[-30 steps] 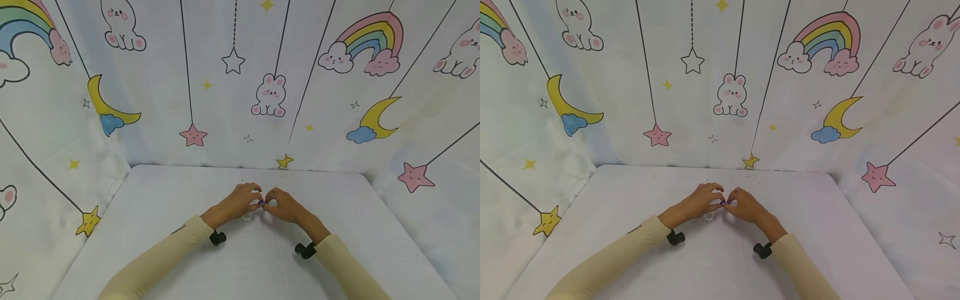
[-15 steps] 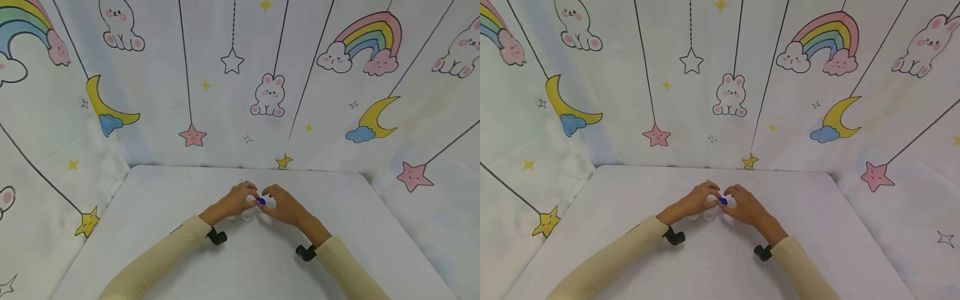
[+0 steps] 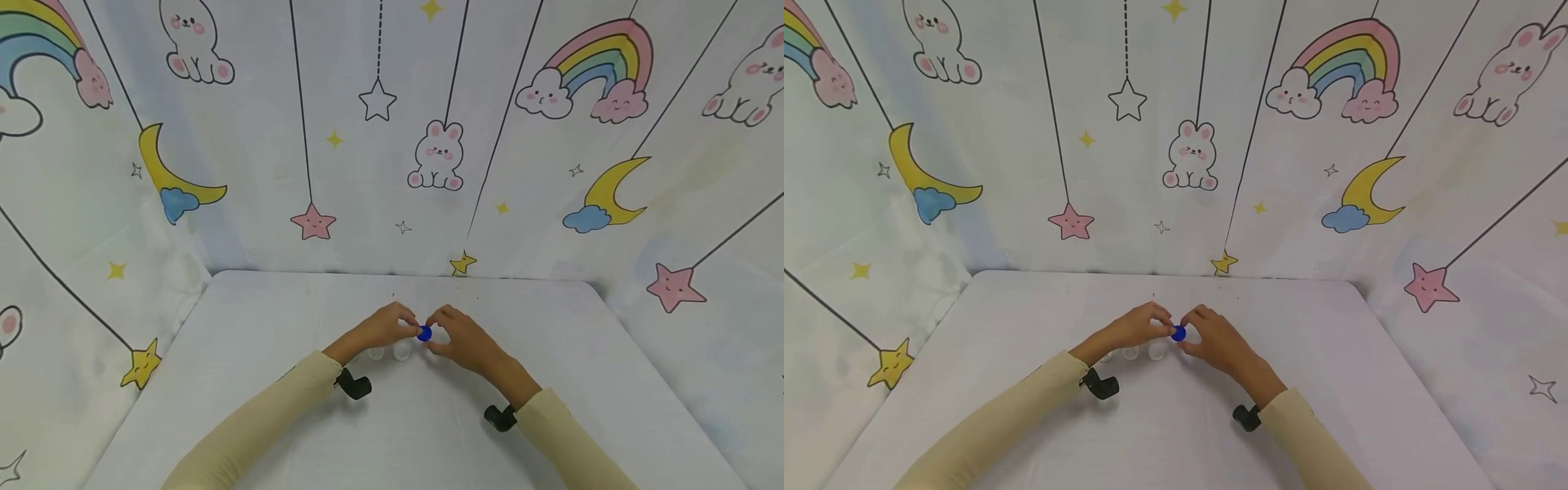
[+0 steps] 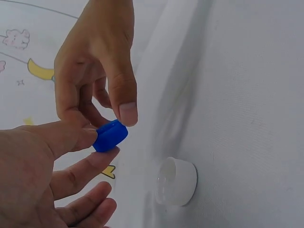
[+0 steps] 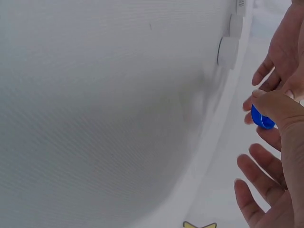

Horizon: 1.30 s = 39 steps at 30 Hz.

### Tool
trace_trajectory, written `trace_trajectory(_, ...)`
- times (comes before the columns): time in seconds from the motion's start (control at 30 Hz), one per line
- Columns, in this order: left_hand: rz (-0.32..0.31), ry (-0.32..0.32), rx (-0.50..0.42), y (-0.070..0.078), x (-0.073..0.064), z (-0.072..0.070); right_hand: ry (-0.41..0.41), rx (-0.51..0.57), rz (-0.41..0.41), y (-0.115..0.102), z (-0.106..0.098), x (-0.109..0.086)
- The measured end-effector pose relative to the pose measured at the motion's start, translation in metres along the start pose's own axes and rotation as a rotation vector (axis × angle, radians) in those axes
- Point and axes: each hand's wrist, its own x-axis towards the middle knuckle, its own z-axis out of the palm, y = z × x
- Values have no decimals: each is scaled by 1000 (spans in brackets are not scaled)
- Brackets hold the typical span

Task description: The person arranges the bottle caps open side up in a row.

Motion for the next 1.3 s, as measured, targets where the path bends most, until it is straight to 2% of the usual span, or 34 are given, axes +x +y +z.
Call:
trace_trajectory(0.13, 13, -29, -16, -3, 1, 1, -12, -15, -8, 1, 1, -2)
trace_trajectory(0.27, 39, -21, 24, -4, -2, 6, -33, 2, -8, 1, 1, -3)
trace_trajectory(0.4, 53, -8, 120, -1, -5, 12, -56, -3, -6, 2, 1, -5)
trace_trajectory(0.6, 68, -24, 279, 4, -7, 20, -92, 17, 2, 3, 3, -6)
trace_trajectory(0.83, 122, -8, 446, 2, -6, 28, -124, 47, 25, 5, 7, -8)
trace_trajectory(0.97, 137, 9, 497, 3, -7, 32, -125, 52, 24, 6, 10, -10)
trace_trajectory(1.3, 139, 8, 528, 1, -8, 38, -101, 8, 2, 9, 17, -12)
